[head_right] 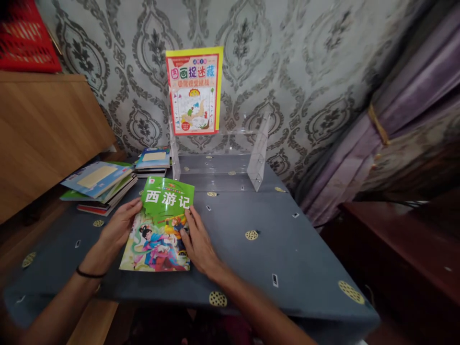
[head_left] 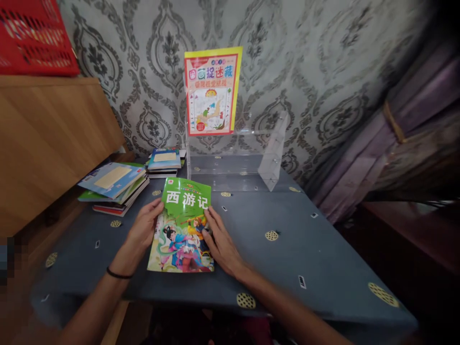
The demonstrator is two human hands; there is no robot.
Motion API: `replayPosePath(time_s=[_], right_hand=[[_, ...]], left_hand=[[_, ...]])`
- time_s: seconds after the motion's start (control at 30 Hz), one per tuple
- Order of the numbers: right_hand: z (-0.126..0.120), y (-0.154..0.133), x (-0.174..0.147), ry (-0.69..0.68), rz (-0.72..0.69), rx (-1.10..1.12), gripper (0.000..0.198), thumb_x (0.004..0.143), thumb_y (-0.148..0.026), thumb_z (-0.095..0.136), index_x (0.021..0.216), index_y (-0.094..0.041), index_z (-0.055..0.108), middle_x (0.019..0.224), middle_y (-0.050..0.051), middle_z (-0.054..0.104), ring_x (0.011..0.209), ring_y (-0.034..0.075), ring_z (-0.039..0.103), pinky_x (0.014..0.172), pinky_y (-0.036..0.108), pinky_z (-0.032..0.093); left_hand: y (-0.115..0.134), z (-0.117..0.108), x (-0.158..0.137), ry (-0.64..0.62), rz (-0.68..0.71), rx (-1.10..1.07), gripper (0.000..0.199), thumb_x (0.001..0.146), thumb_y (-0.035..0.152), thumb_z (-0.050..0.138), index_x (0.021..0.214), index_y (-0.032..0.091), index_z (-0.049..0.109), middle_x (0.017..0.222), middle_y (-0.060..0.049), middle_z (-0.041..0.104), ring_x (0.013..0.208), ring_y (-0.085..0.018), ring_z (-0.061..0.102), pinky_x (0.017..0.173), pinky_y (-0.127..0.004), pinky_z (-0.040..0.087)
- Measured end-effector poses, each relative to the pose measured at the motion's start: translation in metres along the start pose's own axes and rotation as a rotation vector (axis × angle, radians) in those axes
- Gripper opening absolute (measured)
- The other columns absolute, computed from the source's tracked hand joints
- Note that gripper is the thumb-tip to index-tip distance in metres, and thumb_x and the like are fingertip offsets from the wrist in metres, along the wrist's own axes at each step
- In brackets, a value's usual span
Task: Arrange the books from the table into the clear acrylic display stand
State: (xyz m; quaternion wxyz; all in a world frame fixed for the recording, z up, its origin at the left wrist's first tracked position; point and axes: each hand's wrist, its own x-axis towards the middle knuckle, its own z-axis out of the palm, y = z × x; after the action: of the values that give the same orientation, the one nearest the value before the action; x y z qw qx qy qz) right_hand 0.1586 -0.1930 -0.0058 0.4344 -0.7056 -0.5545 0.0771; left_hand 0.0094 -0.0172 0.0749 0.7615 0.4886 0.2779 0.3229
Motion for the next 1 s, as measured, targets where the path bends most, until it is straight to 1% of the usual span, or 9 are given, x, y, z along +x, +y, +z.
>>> replayPosePath(time_s=[0.1, 0.2, 0.37, 0.5, 0.6, 0.7, 0.77, 0.87, 1.0], right_hand=[[-0.005, -0.005, 0.009, 0.075, -0.046, 0.03, 0.059, 0.105, -0.045, 0.035, 0.158, -0.022, 0.032, 0.163, 0.012, 0.032, 0.151, 0.024, 0.029, 0.122, 0.048, 0.03], [-0.016, -0.014, 0.03, 0.157, -0.058, 0.157, 0.055, 0.104, -0.051, 0.035, 0.151, -0.026, 0.045, 0.157, 0.01, 0.044, 0.147, 0.025, 0.037, 0.121, 0.05, 0.029], [-0.043, -0.024, 0.068, 0.132, 0.098, 0.605, 0.068, 0.103, -0.062, 0.014, 0.143, -0.024, 0.053, 0.14, 0.012, 0.063, 0.129, 0.026, 0.059, 0.106, 0.049, 0.047], [-0.06, -0.011, 0.071, 0.082, 0.307, 0.799, 0.088, 0.099, -0.065, -0.002, 0.132, -0.013, 0.062, 0.115, 0.016, 0.075, 0.121, 0.029, 0.064, 0.101, 0.049, 0.05], [-0.061, 0.003, 0.058, -0.026, 0.432, 1.054, 0.082, 0.098, -0.071, 0.014, 0.126, -0.013, 0.064, 0.113, 0.016, 0.075, 0.114, 0.031, 0.068, 0.099, 0.049, 0.051], [-0.055, 0.013, 0.044, -0.158, 0.535, 1.347, 0.063, 0.095, -0.068, 0.042, 0.12, -0.015, 0.066, 0.111, 0.015, 0.077, 0.105, 0.032, 0.072, 0.097, 0.05, 0.053], [-0.05, 0.019, 0.039, -0.163, 0.607, 1.422, 0.046, 0.093, -0.056, 0.058, 0.114, -0.016, 0.067, 0.106, 0.013, 0.078, 0.099, 0.031, 0.074, 0.094, 0.048, 0.055], [-0.044, 0.027, 0.036, -0.045, 0.678, 1.382, 0.027, 0.083, -0.035, 0.076, 0.102, -0.018, 0.068, 0.094, 0.009, 0.08, 0.088, 0.028, 0.077, 0.086, 0.043, 0.06], [-0.04, 0.034, 0.035, 0.032, 0.693, 1.334, 0.027, 0.076, -0.025, 0.081, 0.099, -0.019, 0.068, 0.088, 0.006, 0.08, 0.078, 0.025, 0.077, 0.078, 0.037, 0.062]], left_hand=[[0.025, 0.015, -0.004, -0.049, 0.123, 0.108, 0.044, 0.073, 0.034, 0.082, 0.11, 0.013, 0.069, 0.096, -0.009, 0.077, 0.097, -0.026, 0.074, 0.086, -0.037, 0.06], [0.052, 0.033, -0.019, -0.156, 0.355, 0.342, 0.044, 0.083, 0.04, 0.072, 0.12, 0.016, 0.068, 0.109, -0.009, 0.075, 0.109, -0.027, 0.069, 0.094, -0.038, 0.057], [0.068, 0.057, -0.051, -0.366, 0.696, 0.964, 0.043, 0.092, 0.026, 0.059, 0.135, 0.023, 0.062, 0.13, -0.006, 0.069, 0.123, -0.027, 0.062, 0.107, -0.039, 0.049], [0.026, 0.053, -0.059, -0.627, 0.82, 1.346, 0.058, 0.093, 0.007, 0.04, 0.148, 0.022, 0.046, 0.146, -0.01, 0.057, 0.134, -0.027, 0.054, 0.112, -0.043, 0.046], [-0.021, 0.041, -0.061, -0.722, 0.906, 1.604, 0.067, 0.089, -0.001, 0.035, 0.154, 0.018, 0.033, 0.148, -0.015, 0.053, 0.136, -0.027, 0.053, 0.108, -0.043, 0.051], [-0.061, 0.031, -0.069, -0.741, 0.994, 1.798, 0.059, 0.092, 0.005, 0.041, 0.15, 0.014, 0.036, 0.148, -0.02, 0.052, 0.14, -0.032, 0.048, 0.107, -0.046, 0.051], [-0.079, 0.029, -0.076, -0.711, 1.048, 1.845, 0.051, 0.095, 0.011, 0.047, 0.145, 0.013, 0.042, 0.148, -0.021, 0.052, 0.141, -0.035, 0.045, 0.108, -0.048, 0.05], [-0.092, 0.031, -0.08, -0.647, 1.034, 1.832, 0.047, 0.099, 0.024, 0.051, 0.144, 0.013, 0.044, 0.151, -0.018, 0.049, 0.145, -0.036, 0.039, 0.112, -0.05, 0.045], [-0.088, 0.036, -0.061, -0.745, 0.905, 1.715, 0.07, 0.1, 0.052, 0.046, 0.155, 0.015, 0.026, 0.162, -0.015, 0.035, 0.153, -0.029, 0.023, 0.122, -0.048, 0.03]])
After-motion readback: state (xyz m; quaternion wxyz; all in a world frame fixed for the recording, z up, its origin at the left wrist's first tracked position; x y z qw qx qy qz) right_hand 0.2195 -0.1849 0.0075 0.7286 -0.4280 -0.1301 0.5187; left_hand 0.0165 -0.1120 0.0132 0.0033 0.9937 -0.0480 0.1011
